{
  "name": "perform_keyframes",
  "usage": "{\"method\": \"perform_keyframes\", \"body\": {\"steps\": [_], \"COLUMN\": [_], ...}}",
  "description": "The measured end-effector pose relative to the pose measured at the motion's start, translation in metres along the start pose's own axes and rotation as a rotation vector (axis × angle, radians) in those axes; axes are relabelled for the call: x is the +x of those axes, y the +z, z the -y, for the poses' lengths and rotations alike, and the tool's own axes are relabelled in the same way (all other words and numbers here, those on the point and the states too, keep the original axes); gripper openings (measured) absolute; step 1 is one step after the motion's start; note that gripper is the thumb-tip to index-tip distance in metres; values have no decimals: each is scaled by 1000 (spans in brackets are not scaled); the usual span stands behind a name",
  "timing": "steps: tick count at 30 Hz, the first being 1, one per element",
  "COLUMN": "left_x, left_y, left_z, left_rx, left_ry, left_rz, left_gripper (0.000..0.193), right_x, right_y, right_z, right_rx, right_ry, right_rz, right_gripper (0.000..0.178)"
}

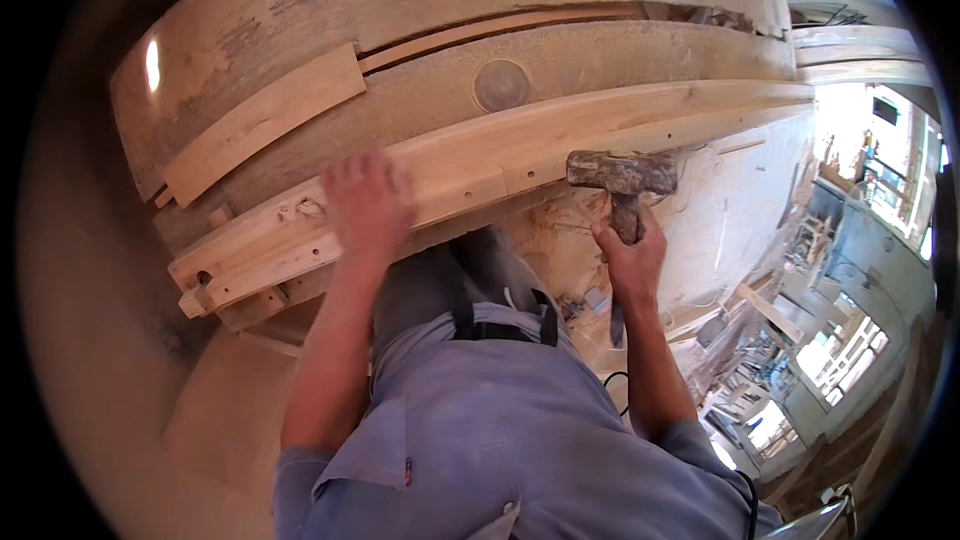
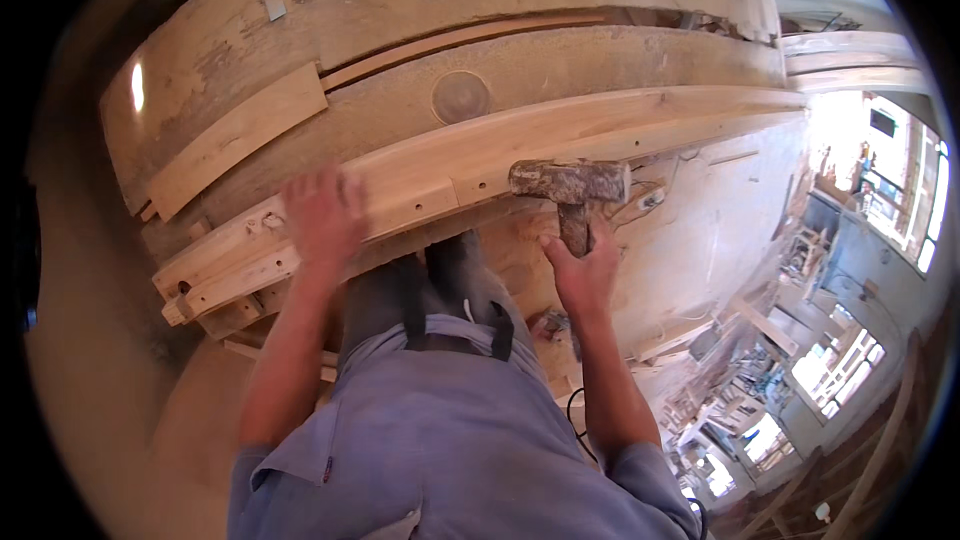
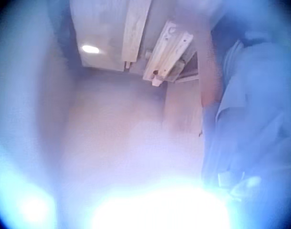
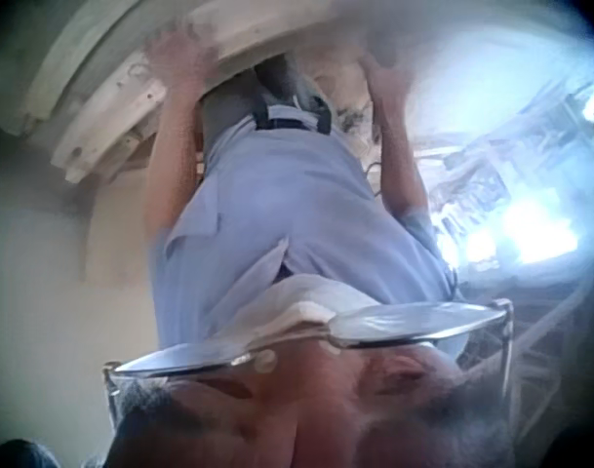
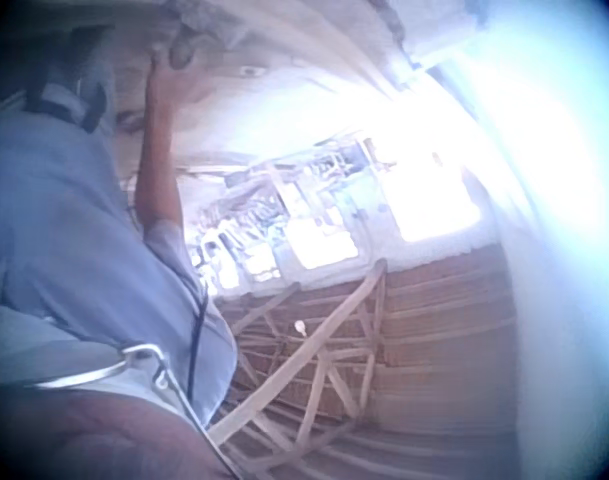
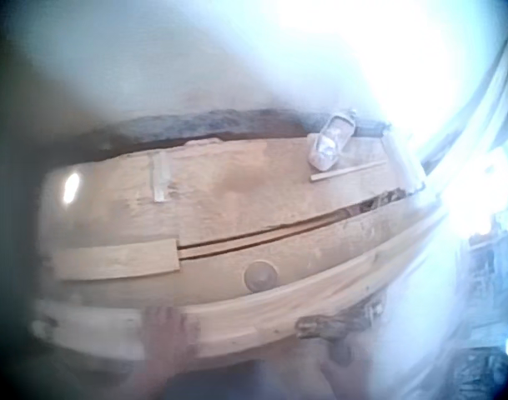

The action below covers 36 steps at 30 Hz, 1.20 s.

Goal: The person assembles wooden components using a pneumatic nail gun and a hammer. They position wooden pieces on a workbench, drive nails into them, and occasionally tap the wood to ensure alignment.

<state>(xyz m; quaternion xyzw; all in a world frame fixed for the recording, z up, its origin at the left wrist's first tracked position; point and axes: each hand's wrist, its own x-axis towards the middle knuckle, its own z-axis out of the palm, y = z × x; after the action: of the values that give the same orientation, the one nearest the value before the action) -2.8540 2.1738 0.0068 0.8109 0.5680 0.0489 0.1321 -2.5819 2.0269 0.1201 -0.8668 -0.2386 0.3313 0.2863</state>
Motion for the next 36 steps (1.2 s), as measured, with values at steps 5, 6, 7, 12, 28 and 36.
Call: {"method": "perform_keyframes", "body": {"steps": [5, 6, 7, 12, 28, 36], "left_x": [20, 21, 22, 22, 24, 18], "left_y": [14, 15, 13, 9, 12, 27], "left_z": [-51, -54, -56, -58, -54, -52], "left_rx": [-104, -126, -90, -68, -117, -76], "left_ry": [67, 79, 62, 26, 67, 65], "left_rz": [-19, -39, -7, 42, 9, 29], "left_gripper": [35, 34, 34, 31, 27, 29], "right_x": [7, 14, 24, 25, 12, -2], "right_y": [4, 10, 17, 0, 8, 31], "right_z": [-21, -29, -32, -25, -77, -83], "right_rx": [-327, -446, -431, -380, -323, -190], "right_ry": [-401, -464, -353, -354, -416, -356], "right_rz": [70, 122, 195, 230, 133, -37], "right_gripper": [34, 37, 32, 30, 42, 40]}}
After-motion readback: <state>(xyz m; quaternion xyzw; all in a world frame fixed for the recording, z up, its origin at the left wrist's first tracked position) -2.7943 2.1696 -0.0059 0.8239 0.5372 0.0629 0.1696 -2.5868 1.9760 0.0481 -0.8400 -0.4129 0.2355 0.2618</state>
